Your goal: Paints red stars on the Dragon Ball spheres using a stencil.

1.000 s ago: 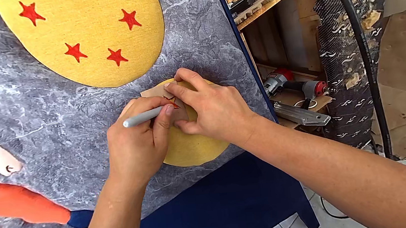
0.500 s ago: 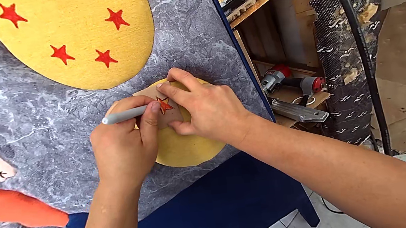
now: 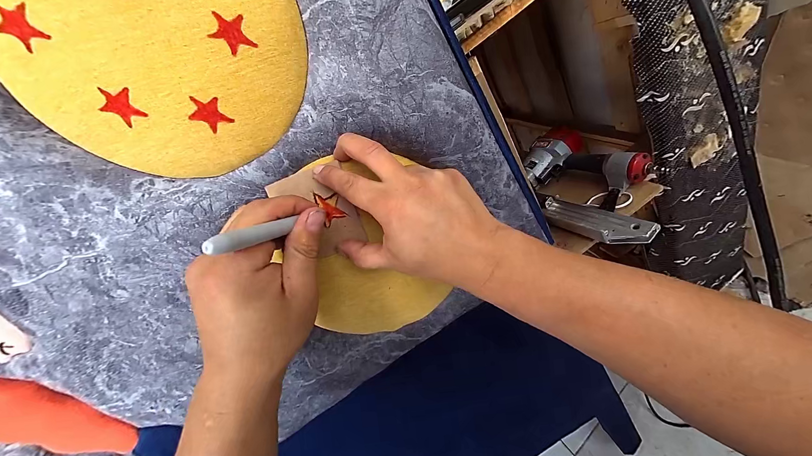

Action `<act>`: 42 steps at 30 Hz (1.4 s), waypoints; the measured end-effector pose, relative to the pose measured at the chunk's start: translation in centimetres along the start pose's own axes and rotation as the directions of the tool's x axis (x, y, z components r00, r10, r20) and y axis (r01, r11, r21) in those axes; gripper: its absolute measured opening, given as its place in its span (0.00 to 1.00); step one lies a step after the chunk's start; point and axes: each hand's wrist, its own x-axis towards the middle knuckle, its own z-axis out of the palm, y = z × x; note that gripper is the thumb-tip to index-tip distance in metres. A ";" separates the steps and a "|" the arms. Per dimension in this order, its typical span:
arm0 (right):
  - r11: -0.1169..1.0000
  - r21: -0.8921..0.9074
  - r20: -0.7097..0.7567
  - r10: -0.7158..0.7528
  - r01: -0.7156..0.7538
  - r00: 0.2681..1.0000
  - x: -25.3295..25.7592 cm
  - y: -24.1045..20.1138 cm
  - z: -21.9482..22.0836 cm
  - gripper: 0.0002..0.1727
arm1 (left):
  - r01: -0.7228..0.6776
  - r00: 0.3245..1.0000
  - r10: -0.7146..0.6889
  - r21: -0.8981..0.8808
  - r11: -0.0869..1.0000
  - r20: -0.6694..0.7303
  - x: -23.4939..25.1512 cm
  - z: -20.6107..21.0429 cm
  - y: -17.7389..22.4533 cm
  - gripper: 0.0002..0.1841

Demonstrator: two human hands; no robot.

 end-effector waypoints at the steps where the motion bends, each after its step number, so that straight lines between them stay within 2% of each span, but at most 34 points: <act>1: 1.000 -0.003 -0.001 0.003 -0.003 1.000 0.0 0.0 0.0 0.37 | 0.005 1.000 -0.005 0.004 1.000 0.005 0.0 -0.1 0.0 0.15; 4: 1.000 -0.009 0.007 0.007 -0.007 1.000 0.0 0.0 -0.1 0.38 | 0.031 0.999 -0.031 0.008 0.999 0.015 -0.2 -0.5 -0.1 0.16; 9: 1.000 -0.006 -0.007 -0.010 0.010 1.000 0.0 0.1 0.0 0.37 | 0.053 0.994 -0.057 -0.043 0.998 -0.095 -0.1 1.3 0.4 0.14; 14: 1.000 -0.017 0.007 0.001 -0.001 1.000 0.0 0.0 -0.1 0.38 | 0.055 0.998 -0.054 0.021 0.998 -0.045 -0.2 0.0 0.1 0.15; 19: 1.000 -0.009 -0.003 -0.003 0.003 1.000 0.0 0.0 -0.1 0.38 | 0.045 0.995 -0.048 -0.038 0.998 -0.085 0.5 1.5 0.9 0.15; 24: 1.000 -0.012 -0.006 -0.006 0.006 1.000 0.0 0.0 -0.1 0.38 | 0.068 0.997 -0.066 0.054 0.996 -0.045 0.2 0.0 0.2 0.16; 28: 1.000 -0.002 -0.017 -0.009 0.009 1.000 -0.1 0.1 0.0 0.38 | 0.034 0.996 -0.037 -0.029 0.999 -0.084 0.5 1.3 0.5 0.14; 33: 1.000 -0.015 0.000 0.004 -0.004 1.000 0.0 0.0 -0.1 0.37 | 0.045 0.997 -0.043 0.040 0.998 -0.058 -0.1 0.1 0.1 0.15; 37: 1.000 -0.004 -0.011 -0.005 0.005 1.000 -0.1 0.0 0.0 0.38 | 0.005 0.997 -0.008 -0.029 1.000 -0.078 0.3 1.2 0.4 0.13; 42: 1.000 -0.015 0.003 -0.002 0.002 1.000 0.0 0.0 -0.1 0.38 | 0.054 0.998 -0.052 0.088 0.995 -0.026 0.0 -0.4 0.3 0.16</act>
